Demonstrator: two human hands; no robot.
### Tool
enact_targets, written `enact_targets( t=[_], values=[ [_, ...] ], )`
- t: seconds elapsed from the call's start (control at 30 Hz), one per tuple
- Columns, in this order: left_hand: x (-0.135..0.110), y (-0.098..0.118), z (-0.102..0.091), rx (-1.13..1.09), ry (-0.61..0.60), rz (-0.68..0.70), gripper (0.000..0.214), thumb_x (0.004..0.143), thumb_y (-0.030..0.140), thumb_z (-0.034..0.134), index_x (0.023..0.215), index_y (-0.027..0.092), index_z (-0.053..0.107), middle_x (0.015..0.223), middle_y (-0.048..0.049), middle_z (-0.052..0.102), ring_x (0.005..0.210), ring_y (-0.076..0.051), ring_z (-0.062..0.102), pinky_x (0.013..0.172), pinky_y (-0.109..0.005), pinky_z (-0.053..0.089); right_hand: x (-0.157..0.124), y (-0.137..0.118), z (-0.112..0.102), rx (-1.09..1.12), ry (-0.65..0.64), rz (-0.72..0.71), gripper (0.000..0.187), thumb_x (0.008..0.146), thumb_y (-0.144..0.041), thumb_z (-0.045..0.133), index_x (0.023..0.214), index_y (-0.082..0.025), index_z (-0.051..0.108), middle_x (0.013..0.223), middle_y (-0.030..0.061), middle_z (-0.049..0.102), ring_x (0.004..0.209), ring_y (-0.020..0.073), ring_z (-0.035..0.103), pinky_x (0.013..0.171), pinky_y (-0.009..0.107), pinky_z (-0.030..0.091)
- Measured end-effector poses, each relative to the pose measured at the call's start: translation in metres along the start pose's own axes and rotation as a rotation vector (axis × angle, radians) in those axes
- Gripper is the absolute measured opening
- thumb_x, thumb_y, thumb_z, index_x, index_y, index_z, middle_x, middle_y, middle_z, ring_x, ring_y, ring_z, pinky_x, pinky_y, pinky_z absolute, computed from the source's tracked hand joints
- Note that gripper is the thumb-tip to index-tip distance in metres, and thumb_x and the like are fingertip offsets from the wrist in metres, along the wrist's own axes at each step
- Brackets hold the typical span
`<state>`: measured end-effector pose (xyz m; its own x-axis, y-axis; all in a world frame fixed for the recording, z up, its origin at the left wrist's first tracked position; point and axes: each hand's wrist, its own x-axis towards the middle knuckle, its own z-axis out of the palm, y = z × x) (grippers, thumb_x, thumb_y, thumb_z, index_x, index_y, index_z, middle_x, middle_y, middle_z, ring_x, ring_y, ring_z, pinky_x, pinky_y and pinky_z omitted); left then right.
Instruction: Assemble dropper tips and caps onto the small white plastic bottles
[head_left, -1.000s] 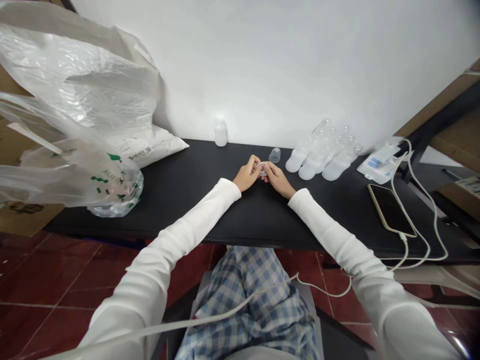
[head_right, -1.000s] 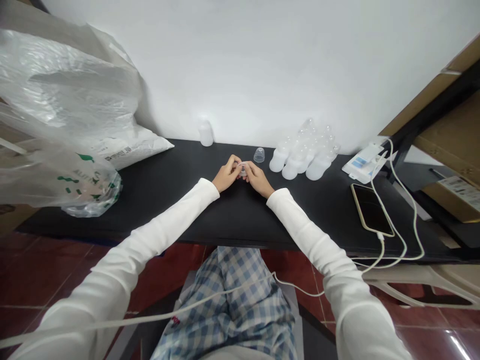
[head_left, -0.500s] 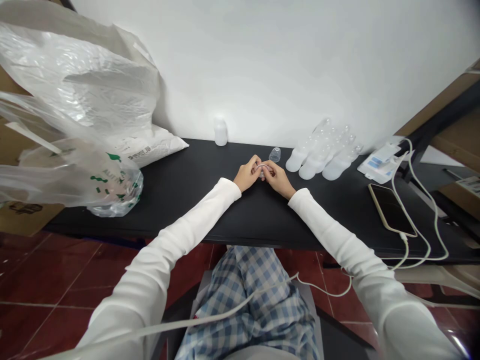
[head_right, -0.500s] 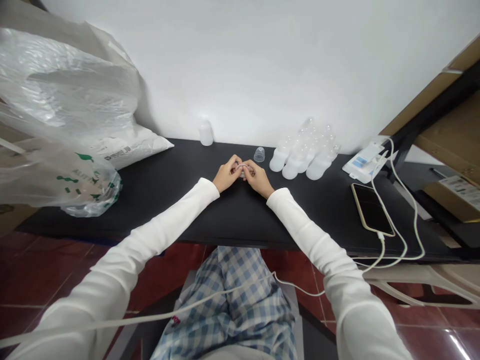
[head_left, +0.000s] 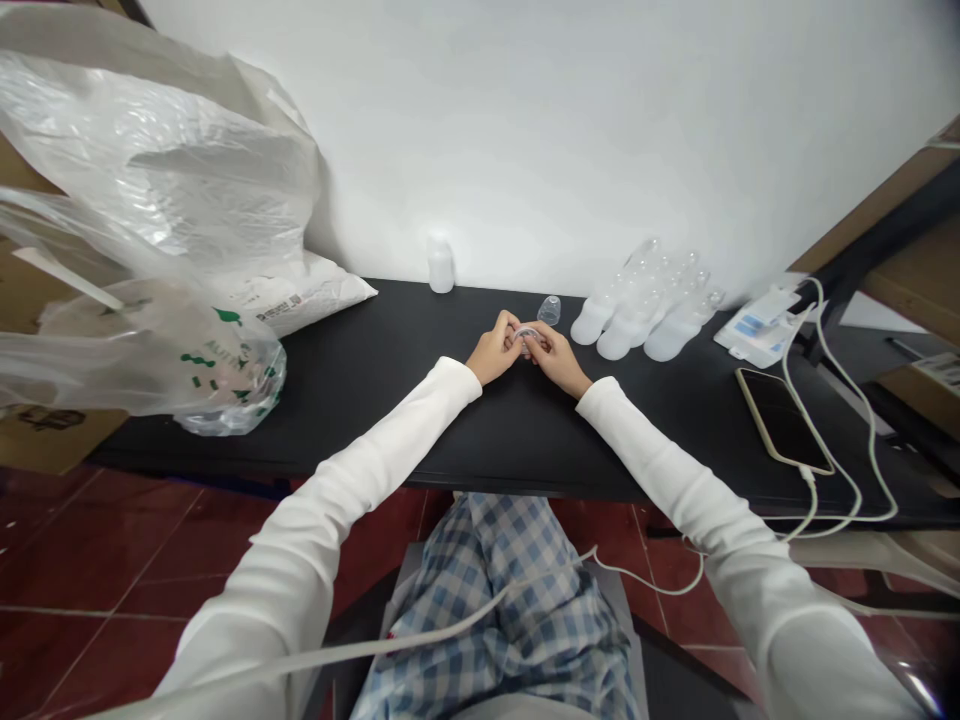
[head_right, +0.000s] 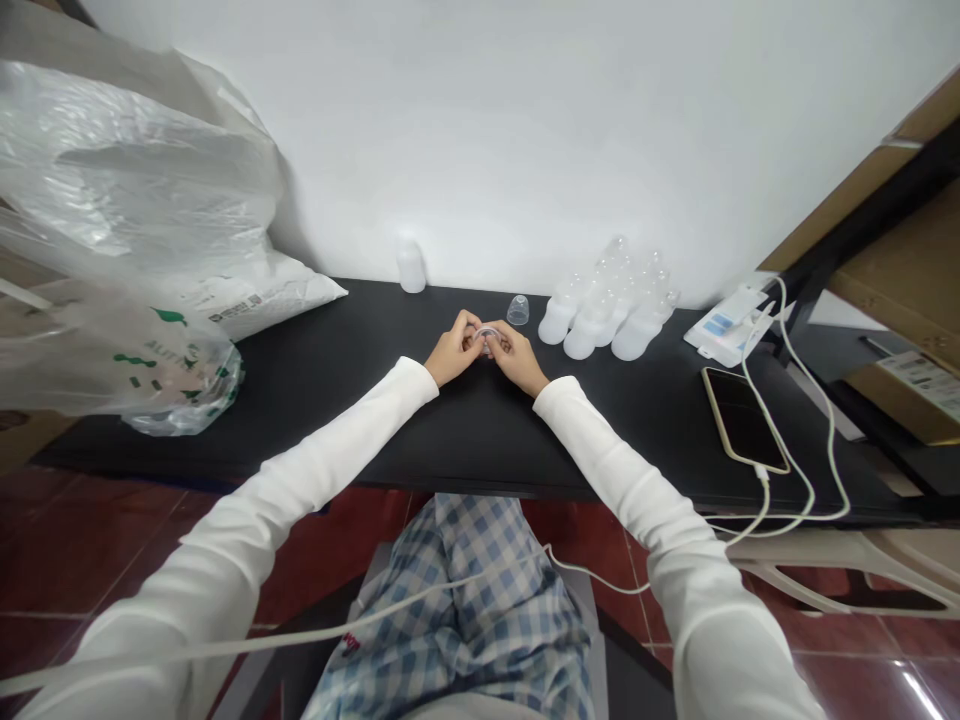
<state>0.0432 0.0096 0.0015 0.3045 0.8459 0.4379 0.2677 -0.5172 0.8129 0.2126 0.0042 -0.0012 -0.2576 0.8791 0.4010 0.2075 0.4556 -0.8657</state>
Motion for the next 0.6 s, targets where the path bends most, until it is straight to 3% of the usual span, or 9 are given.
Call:
enact_targets(
  t=[0.23,0.47,0.6],
  values=[
    [-0.0006,0.0005,0.0052,0.029,0.03,-0.005,0.015,0.091,0.022,0.059,0.095,0.024,0.045,0.067,0.0074,0.053,0.062,-0.012,0.057,0.068,-0.025,0.046,0.0,-0.0002,-0.0001,-0.036,0.01,0.016,0.049,0.09,-0.07,0.061,0.098,-0.021,0.065,0.078,0.0001,0.065,0.057,0.0117,0.054,0.06,0.028,0.049],
    [0.0006,-0.0021,0.0046,-0.077,-0.02,-0.046,0.026,0.091,0.025,0.062,0.106,0.024,0.041,0.081,0.0049,0.064,0.068,-0.012,0.063,0.073,-0.025,0.049,0.0002,0.0005,0.0003,-0.068,0.048,-0.023,0.047,0.094,-0.065,0.057,0.11,-0.021,0.064,0.096,0.0044,0.069,0.07,0.0147,0.06,0.067,0.031,0.052],
    [0.002,-0.0045,0.0035,-0.038,0.013,-0.085,0.026,0.088,0.019,0.062,0.103,0.024,0.041,0.075,0.0072,0.063,0.067,-0.011,0.06,0.073,-0.025,0.048,0.0002,0.0,0.0006,-0.053,-0.005,-0.021,0.049,0.092,-0.066,0.059,0.114,-0.022,0.062,0.091,0.0029,0.067,0.07,0.0153,0.059,0.068,0.031,0.051]
  ],
)
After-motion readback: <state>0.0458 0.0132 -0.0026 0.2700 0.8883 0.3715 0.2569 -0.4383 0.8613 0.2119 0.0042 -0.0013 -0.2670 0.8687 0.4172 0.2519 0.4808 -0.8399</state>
